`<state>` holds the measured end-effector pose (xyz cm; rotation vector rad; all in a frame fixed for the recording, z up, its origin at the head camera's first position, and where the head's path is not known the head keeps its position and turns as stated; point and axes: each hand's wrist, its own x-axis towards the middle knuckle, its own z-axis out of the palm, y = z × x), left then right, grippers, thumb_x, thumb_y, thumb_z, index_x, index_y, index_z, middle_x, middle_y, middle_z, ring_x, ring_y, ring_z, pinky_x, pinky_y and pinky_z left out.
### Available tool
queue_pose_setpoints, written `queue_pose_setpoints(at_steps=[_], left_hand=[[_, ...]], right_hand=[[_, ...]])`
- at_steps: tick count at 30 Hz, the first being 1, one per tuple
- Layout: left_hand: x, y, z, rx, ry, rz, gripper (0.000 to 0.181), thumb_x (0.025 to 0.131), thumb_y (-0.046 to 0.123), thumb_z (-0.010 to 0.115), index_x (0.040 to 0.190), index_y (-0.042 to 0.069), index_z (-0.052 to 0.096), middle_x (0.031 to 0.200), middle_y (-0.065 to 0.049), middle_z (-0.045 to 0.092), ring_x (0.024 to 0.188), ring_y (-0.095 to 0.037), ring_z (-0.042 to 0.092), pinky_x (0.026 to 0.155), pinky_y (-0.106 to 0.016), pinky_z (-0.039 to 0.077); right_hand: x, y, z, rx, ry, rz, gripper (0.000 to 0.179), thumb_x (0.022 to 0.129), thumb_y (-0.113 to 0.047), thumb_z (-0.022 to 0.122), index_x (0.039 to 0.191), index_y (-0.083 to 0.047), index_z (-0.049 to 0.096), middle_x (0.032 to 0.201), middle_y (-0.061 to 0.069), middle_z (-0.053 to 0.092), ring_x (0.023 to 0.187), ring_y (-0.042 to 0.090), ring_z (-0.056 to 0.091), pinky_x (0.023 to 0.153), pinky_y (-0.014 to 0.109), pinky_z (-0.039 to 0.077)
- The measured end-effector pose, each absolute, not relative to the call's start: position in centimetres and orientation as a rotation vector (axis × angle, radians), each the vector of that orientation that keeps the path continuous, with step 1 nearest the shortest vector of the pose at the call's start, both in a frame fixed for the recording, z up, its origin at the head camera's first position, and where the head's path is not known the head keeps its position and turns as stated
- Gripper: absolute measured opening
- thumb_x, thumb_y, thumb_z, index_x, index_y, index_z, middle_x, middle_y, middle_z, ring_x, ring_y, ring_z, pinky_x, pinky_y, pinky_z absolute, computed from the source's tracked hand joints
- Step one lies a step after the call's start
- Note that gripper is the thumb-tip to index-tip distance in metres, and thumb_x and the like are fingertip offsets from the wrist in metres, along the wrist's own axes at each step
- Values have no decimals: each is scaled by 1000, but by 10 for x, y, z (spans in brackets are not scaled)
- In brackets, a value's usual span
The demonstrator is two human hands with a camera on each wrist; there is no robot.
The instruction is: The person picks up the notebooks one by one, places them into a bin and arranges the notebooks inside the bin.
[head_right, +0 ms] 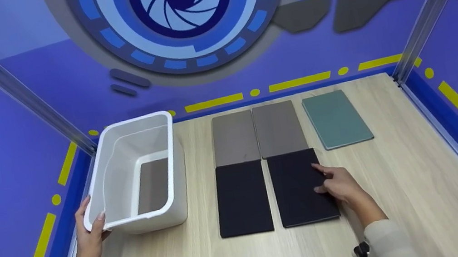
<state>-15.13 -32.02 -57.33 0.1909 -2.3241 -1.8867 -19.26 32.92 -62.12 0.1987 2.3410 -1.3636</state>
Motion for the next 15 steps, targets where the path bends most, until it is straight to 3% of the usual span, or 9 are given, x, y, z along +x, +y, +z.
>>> queue_pose_setpoints(at_steps=[1, 3, 5, 6, 7, 9, 11, 15], left_hand=[[-152, -320, -573, 188, -2320, -1892, 70, 111, 19, 53, 171, 24, 16, 171, -12, 24, 147, -35, 38, 92, -14, 51], [-152, -321, -573, 194, -2317, -1892, 70, 111, 20, 53, 171, 24, 17, 172, -11, 23, 147, -35, 39, 92, -14, 51], [-151, -321, -574, 199, -2323, -1887, 70, 111, 20, 53, 171, 25, 16, 173, -11, 22, 147, -34, 39, 91, -13, 51], [-151, -321, -574, 206, -2328, -1883, 70, 111, 20, 54, 171, 25, 16, 173, -10, 22, 147, -34, 39, 91, -13, 51], [-150, -321, -574, 209, -2332, -1879, 70, 111, 20, 54, 171, 26, 17, 174, -9, 21, 147, -33, 39, 91, -13, 51], [-150, -321, -574, 209, -2340, -1877, 70, 111, 21, 54, 171, 27, 16, 174, -9, 21, 147, -33, 39, 92, -13, 51], [-150, -321, -574, 208, -2343, -1874, 70, 111, 21, 54, 171, 27, 16, 173, -10, 22, 147, -33, 39, 92, -13, 51], [-151, -321, -574, 215, -2343, -1867, 69, 112, 21, 54, 170, 27, 18, 171, -10, 25, 143, -32, 42, 91, -15, 52]], right_hand=[[-192, 329, -621, 188, 2341, -1369, 85, 96, -8, 69, 170, -12, 25, 172, 37, 14, 121, 42, 50, 81, 32, 47], [-193, 329, -621, 176, 2341, -1374, 86, 96, -9, 70, 170, -12, 26, 172, 38, 14, 124, 43, 53, 79, 28, 47], [-193, 330, -621, 165, 2335, -1369, 86, 96, -9, 71, 170, -12, 25, 172, 38, 13, 134, 43, 47, 88, 29, 46], [-193, 330, -621, 176, 2326, -1373, 87, 96, -9, 71, 170, -13, 25, 172, 37, 13, 125, 45, 50, 86, 32, 47], [-193, 330, -621, 181, 2316, -1378, 87, 96, -9, 71, 170, -14, 25, 173, 37, 12, 129, 46, 50, 91, 35, 49], [-193, 330, -622, 187, 2299, -1385, 88, 96, -9, 71, 170, -14, 23, 173, 36, 11, 146, 51, 43, 109, 44, 50], [-193, 330, -622, 201, 2274, -1410, 89, 96, -8, 71, 170, -15, 23, 174, 35, 10, 152, 54, 37, 119, 56, 44], [-193, 329, -622, 196, 2269, -1423, 88, 96, -8, 70, 170, -14, 23, 174, 35, 9, 155, 56, 31, 123, 61, 36]])
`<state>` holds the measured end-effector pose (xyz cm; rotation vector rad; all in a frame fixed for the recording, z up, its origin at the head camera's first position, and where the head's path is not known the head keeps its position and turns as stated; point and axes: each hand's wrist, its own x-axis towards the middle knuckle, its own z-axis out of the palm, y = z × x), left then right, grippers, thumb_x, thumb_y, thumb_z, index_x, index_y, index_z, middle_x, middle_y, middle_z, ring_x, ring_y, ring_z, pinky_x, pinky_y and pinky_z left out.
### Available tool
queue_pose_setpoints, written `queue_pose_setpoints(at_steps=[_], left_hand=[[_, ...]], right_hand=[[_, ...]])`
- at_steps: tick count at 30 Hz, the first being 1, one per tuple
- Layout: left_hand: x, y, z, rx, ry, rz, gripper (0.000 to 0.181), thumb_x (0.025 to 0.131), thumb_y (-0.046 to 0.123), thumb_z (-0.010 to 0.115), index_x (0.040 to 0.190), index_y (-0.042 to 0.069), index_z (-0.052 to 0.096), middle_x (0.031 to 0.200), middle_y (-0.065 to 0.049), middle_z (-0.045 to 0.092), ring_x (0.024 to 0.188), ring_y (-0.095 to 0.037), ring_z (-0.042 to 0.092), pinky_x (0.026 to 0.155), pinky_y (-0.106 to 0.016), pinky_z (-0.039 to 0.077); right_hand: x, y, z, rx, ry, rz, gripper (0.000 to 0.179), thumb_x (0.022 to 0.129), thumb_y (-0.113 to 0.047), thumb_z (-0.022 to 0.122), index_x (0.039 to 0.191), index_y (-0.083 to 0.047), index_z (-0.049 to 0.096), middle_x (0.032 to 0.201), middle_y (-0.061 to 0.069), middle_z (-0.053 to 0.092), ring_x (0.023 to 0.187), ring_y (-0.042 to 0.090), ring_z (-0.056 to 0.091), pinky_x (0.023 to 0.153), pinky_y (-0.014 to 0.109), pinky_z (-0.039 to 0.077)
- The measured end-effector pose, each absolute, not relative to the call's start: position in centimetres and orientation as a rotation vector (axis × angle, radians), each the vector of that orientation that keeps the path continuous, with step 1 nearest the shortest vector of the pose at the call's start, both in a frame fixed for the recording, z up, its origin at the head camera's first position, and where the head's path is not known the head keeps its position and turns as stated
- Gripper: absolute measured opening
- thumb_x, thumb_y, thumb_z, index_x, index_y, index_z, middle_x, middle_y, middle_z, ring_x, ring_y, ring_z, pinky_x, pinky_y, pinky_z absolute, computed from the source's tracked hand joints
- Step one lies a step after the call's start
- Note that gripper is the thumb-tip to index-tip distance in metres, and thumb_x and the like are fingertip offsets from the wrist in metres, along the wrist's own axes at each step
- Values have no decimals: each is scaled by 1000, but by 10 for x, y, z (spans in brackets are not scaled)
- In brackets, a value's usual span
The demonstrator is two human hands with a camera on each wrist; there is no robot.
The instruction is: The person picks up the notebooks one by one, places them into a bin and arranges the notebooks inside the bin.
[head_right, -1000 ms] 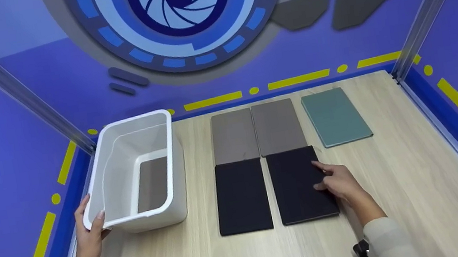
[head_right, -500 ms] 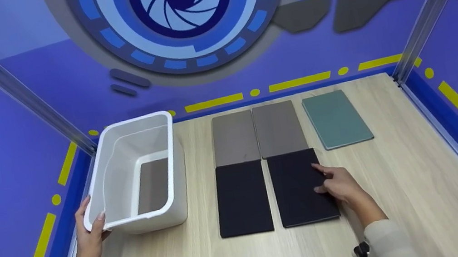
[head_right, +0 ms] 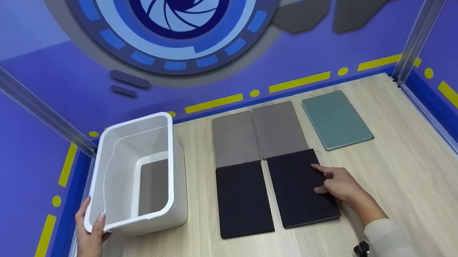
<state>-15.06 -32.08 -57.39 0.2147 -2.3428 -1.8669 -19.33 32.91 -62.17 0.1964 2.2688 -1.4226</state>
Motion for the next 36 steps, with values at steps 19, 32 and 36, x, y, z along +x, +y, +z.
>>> queue_pose_setpoints(at_steps=[19, 32, 36], left_hand=[[-151, -320, -573, 237, -2354, -1885, 72, 112, 22, 53, 171, 28, 14, 171, -11, 25, 146, -30, 40, 93, -13, 50], [-149, -321, -575, 225, -2366, -1806, 71, 111, 21, 54, 171, 26, 16, 176, -8, 18, 152, -33, 35, 96, -8, 43], [-150, -321, -575, 221, -2389, -1770, 73, 110, 21, 55, 171, 26, 16, 178, -7, 16, 156, -32, 31, 100, -8, 38]], right_hand=[[-194, 325, -622, 196, 2351, -1342, 85, 96, -6, 69, 169, -11, 26, 172, 37, 13, 159, 59, 13, 127, 69, 20], [-194, 326, -622, 202, 2338, -1372, 85, 97, -7, 69, 169, -13, 25, 173, 35, 13, 160, 58, 14, 127, 68, 21], [-194, 326, -623, 209, 2335, -1371, 86, 96, -7, 70, 169, -13, 26, 173, 35, 13, 159, 59, 14, 127, 68, 21]])
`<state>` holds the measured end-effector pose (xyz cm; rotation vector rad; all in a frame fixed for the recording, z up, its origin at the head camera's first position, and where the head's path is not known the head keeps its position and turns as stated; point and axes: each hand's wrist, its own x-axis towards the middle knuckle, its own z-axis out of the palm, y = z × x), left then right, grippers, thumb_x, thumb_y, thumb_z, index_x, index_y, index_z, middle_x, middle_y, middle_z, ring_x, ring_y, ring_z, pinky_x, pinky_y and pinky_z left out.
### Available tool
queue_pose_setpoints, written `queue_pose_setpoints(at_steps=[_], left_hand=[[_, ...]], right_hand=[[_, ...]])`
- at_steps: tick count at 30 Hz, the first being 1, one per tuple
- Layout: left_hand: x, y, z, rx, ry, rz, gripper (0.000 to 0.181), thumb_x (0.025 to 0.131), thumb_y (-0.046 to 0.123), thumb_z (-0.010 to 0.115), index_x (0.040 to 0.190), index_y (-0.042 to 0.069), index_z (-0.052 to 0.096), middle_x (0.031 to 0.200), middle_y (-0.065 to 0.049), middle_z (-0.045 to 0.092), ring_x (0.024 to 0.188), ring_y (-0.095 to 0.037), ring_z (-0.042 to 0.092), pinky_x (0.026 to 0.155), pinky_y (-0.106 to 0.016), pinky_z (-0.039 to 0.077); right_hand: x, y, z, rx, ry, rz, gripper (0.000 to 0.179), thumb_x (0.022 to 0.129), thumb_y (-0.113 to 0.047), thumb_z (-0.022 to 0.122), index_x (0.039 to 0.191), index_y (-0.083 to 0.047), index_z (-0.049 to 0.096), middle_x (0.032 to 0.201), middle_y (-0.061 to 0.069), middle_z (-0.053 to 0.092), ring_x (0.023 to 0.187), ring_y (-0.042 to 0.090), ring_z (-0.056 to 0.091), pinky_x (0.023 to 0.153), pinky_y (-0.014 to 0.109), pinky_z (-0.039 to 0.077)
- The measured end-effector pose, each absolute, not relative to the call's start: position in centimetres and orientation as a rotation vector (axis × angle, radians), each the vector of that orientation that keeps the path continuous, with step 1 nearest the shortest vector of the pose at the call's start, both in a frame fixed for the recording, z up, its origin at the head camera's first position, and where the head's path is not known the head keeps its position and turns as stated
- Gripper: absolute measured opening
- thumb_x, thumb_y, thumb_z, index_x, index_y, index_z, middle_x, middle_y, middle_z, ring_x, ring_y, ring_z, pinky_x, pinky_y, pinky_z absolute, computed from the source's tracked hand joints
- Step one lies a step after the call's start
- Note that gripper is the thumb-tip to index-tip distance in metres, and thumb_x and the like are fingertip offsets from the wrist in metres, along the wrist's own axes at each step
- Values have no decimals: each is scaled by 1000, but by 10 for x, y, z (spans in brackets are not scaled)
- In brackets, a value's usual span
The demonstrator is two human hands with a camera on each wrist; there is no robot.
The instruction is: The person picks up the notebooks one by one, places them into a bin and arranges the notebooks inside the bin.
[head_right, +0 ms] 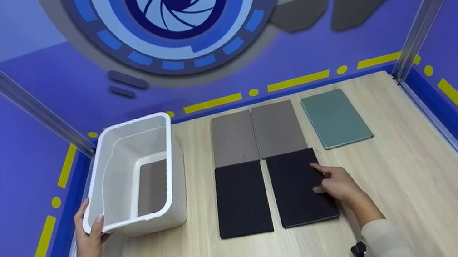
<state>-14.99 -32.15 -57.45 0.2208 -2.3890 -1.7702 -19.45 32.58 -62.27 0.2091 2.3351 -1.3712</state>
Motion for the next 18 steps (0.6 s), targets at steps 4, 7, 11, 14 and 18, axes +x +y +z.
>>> queue_pose_setpoints(at_steps=[4, 7, 11, 14, 18], left_hand=[[-150, -320, -575, 219, -2388, -1778, 72, 110, 22, 55, 171, 27, 16, 178, -7, 16, 154, -31, 32, 99, -9, 40], [-151, -320, -575, 220, -2375, -1815, 71, 111, 22, 53, 171, 28, 15, 174, -8, 21, 149, -30, 36, 96, -11, 46], [-151, -320, -575, 224, -2356, -1843, 71, 112, 20, 53, 171, 27, 16, 172, -9, 23, 144, -29, 39, 92, -13, 50], [-150, -320, -575, 226, -2356, -1838, 71, 111, 21, 53, 171, 27, 16, 173, -10, 22, 144, -29, 40, 91, -13, 50], [-150, -320, -576, 232, -2355, -1832, 70, 111, 22, 54, 171, 27, 18, 173, -9, 22, 143, -30, 41, 91, -14, 51]], right_hand=[[-193, 328, -623, 212, 2334, -1370, 86, 96, -8, 71, 169, -13, 26, 173, 36, 14, 159, 59, 15, 127, 68, 22], [-192, 328, -623, 223, 2316, -1390, 87, 96, -9, 71, 169, -14, 26, 173, 36, 13, 160, 58, 14, 128, 67, 23], [-191, 327, -623, 226, 2291, -1426, 87, 96, -10, 71, 170, -14, 25, 174, 34, 11, 161, 57, 12, 128, 67, 20], [-192, 327, -624, 227, 2289, -1430, 87, 95, -9, 70, 170, -14, 25, 175, 33, 10, 161, 57, 10, 129, 68, 17], [-193, 327, -624, 233, 2291, -1421, 88, 95, -8, 72, 170, -14, 26, 175, 33, 11, 162, 56, 10, 129, 68, 16]])
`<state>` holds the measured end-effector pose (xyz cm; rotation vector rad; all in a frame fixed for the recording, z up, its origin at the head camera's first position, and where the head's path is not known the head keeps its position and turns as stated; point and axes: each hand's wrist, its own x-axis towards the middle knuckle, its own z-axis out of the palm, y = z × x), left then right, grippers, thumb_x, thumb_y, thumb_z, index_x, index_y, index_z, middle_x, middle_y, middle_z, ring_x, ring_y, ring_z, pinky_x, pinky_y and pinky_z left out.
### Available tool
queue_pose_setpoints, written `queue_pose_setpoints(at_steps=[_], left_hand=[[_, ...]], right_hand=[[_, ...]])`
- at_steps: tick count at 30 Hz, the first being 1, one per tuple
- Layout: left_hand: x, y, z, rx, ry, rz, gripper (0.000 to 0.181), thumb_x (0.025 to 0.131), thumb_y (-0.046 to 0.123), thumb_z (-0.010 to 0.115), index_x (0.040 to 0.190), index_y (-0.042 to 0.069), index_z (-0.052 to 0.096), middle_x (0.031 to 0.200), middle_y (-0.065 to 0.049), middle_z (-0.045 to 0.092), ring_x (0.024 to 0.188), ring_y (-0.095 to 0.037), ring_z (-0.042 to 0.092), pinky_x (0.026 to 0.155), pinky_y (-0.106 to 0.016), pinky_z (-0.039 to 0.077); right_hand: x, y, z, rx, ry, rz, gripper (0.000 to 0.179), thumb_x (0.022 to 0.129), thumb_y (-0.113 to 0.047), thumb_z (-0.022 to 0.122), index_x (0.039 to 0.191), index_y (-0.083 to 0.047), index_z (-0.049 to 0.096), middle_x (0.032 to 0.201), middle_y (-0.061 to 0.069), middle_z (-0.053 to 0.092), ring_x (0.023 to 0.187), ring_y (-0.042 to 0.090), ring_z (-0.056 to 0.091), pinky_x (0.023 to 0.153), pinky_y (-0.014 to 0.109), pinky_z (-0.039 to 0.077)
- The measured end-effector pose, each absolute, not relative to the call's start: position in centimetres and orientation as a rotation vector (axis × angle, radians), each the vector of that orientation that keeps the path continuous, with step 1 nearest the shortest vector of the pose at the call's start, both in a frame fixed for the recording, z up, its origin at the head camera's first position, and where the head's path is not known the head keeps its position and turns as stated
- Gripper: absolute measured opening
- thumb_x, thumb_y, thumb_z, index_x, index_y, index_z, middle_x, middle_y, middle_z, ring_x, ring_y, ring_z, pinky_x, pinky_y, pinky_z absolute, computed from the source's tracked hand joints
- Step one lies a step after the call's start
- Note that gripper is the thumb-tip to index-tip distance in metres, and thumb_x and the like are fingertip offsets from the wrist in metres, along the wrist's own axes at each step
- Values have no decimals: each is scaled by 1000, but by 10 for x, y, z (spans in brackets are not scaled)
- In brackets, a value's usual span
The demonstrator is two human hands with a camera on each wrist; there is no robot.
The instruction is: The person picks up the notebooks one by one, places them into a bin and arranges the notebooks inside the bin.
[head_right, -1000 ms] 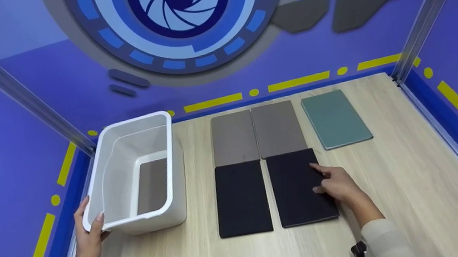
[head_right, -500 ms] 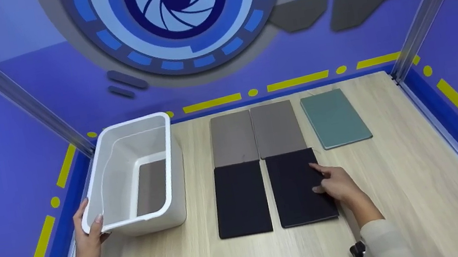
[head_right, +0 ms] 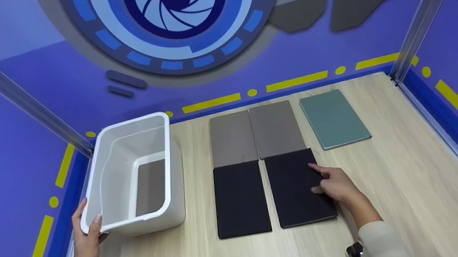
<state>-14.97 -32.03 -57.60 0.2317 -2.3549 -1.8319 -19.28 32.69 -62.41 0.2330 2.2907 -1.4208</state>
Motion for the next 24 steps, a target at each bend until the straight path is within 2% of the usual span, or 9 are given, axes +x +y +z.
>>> queue_pose_setpoints(at_steps=[9, 14, 15, 16, 17, 18, 21, 22, 24], left_hand=[[-150, -321, -575, 232, -2355, -1846, 70, 111, 23, 54, 171, 28, 17, 173, -9, 22, 146, -31, 39, 92, -12, 50], [-151, -320, -575, 227, -2351, -1855, 70, 111, 22, 53, 171, 28, 16, 171, -10, 24, 145, -31, 40, 92, -12, 50], [-151, -320, -575, 225, -2351, -1853, 70, 111, 21, 53, 171, 27, 17, 171, -10, 24, 145, -30, 40, 92, -12, 50], [-151, -320, -575, 224, -2349, -1851, 70, 111, 21, 54, 171, 26, 17, 171, -10, 24, 145, -30, 40, 93, -12, 50], [-151, -320, -575, 224, -2345, -1854, 70, 111, 20, 54, 171, 26, 17, 171, -11, 25, 145, -31, 40, 92, -12, 49], [-151, -320, -575, 224, -2341, -1861, 70, 111, 20, 54, 171, 25, 17, 170, -12, 25, 145, -31, 39, 93, -12, 49], [-151, -320, -574, 219, -2328, -1882, 71, 111, 19, 54, 171, 25, 16, 170, -12, 24, 147, -32, 38, 93, -12, 49], [-151, -320, -574, 219, -2328, -1883, 71, 111, 19, 54, 171, 25, 16, 170, -12, 24, 147, -32, 38, 93, -12, 49], [-151, -320, -574, 209, -2328, -1887, 72, 111, 19, 54, 171, 26, 15, 171, -11, 23, 148, -33, 37, 93, -12, 49]], right_hand=[[-193, 329, -625, 226, 2234, -1463, 90, 96, -7, 70, 171, -15, 22, 175, 33, 5, 162, 57, 8, 129, 66, 19], [-193, 334, -624, 226, 2159, -1504, 91, 97, -8, 71, 171, -16, 19, 176, 33, 1, 162, 55, 8, 129, 63, 24], [-193, 335, -624, 233, 2143, -1517, 90, 97, -9, 71, 171, -16, 19, 176, 33, 3, 162, 55, 11, 128, 60, 29], [-192, 337, -624, 250, 2118, -1538, 90, 98, -8, 70, 171, -17, 19, 176, 33, 3, 158, 54, 25, 123, 56, 37], [-192, 339, -624, 265, 2089, -1562, 89, 99, -7, 69, 171, -18, 19, 175, 33, 5, 148, 51, 39, 117, 52, 44], [-191, 340, -624, 275, 2070, -1580, 88, 99, -7, 68, 171, -19, 19, 174, 33, 7, 137, 44, 47, 110, 47, 48], [-189, 344, -625, 292, 1995, -1654, 87, 101, -8, 66, 172, -21, 17, 170, 35, 15, 121, 28, 57, 98, 41, 56], [-188, 345, -625, 293, 1972, -1674, 87, 101, -8, 65, 172, -23, 17, 171, 35, 16, 122, 29, 62, 98, 43, 58], [-187, 345, -626, 273, 1955, -1694, 86, 103, -10, 65, 172, -23, 15, 173, 35, 16, 141, 40, 58, 103, 46, 59]])
